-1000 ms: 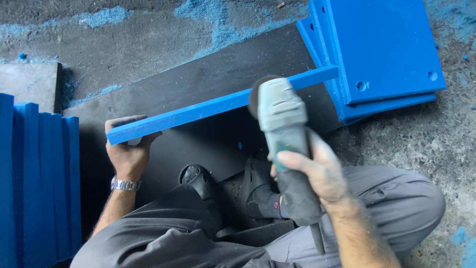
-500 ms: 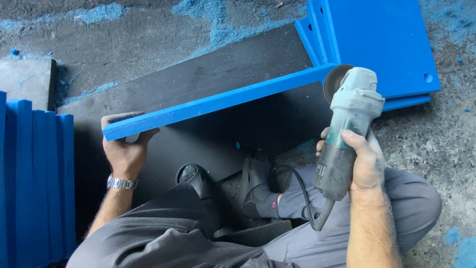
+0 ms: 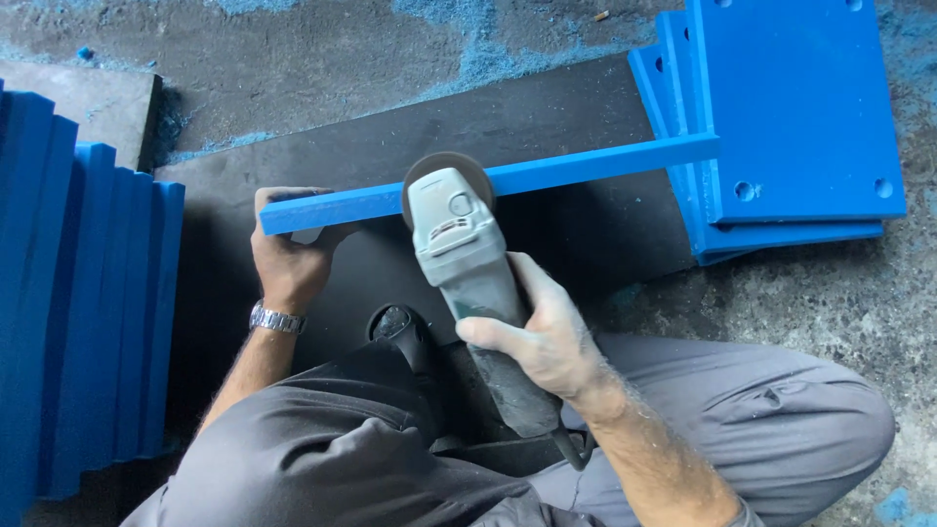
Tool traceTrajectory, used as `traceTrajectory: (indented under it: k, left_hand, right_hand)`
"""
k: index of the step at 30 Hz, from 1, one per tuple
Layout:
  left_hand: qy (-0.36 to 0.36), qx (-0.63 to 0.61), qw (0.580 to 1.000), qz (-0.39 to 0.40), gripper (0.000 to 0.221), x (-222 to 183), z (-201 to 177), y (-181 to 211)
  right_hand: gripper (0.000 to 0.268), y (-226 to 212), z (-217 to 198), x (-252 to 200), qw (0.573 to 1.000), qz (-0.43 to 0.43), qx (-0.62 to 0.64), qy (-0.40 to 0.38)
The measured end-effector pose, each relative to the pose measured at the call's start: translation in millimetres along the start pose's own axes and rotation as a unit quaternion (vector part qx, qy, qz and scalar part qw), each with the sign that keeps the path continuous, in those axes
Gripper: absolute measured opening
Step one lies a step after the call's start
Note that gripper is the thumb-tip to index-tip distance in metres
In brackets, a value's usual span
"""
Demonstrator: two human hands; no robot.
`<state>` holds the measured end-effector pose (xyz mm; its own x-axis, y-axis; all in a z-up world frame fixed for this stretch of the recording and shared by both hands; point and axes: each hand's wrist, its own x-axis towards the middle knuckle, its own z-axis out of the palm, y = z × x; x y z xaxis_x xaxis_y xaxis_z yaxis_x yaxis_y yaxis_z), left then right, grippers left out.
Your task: Grinding the edges of blue plastic square plates using a hand-held angle grinder in a manufacturing environment.
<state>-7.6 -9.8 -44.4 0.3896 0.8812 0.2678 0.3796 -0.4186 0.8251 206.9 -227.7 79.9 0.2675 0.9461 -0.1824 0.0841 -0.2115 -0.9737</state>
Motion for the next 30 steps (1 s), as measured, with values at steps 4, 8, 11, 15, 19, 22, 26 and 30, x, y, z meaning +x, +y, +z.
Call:
traceTrajectory:
  k: [4,8,11,15,19,22,26,30]
  left_hand:
    - [0.007,-0.032,0.999,-0.006,0.056,-2,2,7]
    - [0.022,-0.050,0.998,-0.043,0.055,1,4,13]
    - [0.020,-0.064,0.996,-0.052,0.055,1,6,8]
    - [0.019,-0.073,0.997,-0.024,0.054,4,7,3]
    - [0.028,-0.114,0.993,-0.023,0.049,7,9,5]
    - [0.015,-0.091,0.995,-0.037,0.053,7,11,-2]
    - [0.018,-0.116,0.993,-0.024,0.052,5,15,-2]
    - [0.021,-0.128,0.990,-0.054,0.058,5,12,4]
  right_hand:
    - [0.054,5,-23,-14,0.979,0.095,0.155,0.096]
    - [0.053,4,-38,-22,0.969,0.095,0.164,0.161]
    - [0.054,-2,-27,-15,0.968,0.089,0.152,0.178]
    - [0.058,-16,18,10,0.985,0.099,0.107,0.087]
    - [0.057,-19,61,36,0.998,0.066,-0.010,-0.021]
    - [0.056,-27,67,38,0.996,0.030,-0.065,-0.049]
    - [0.056,-22,40,19,0.996,0.087,0.010,0.000]
    - [0.051,-18,15,0,0.973,0.119,0.145,0.133]
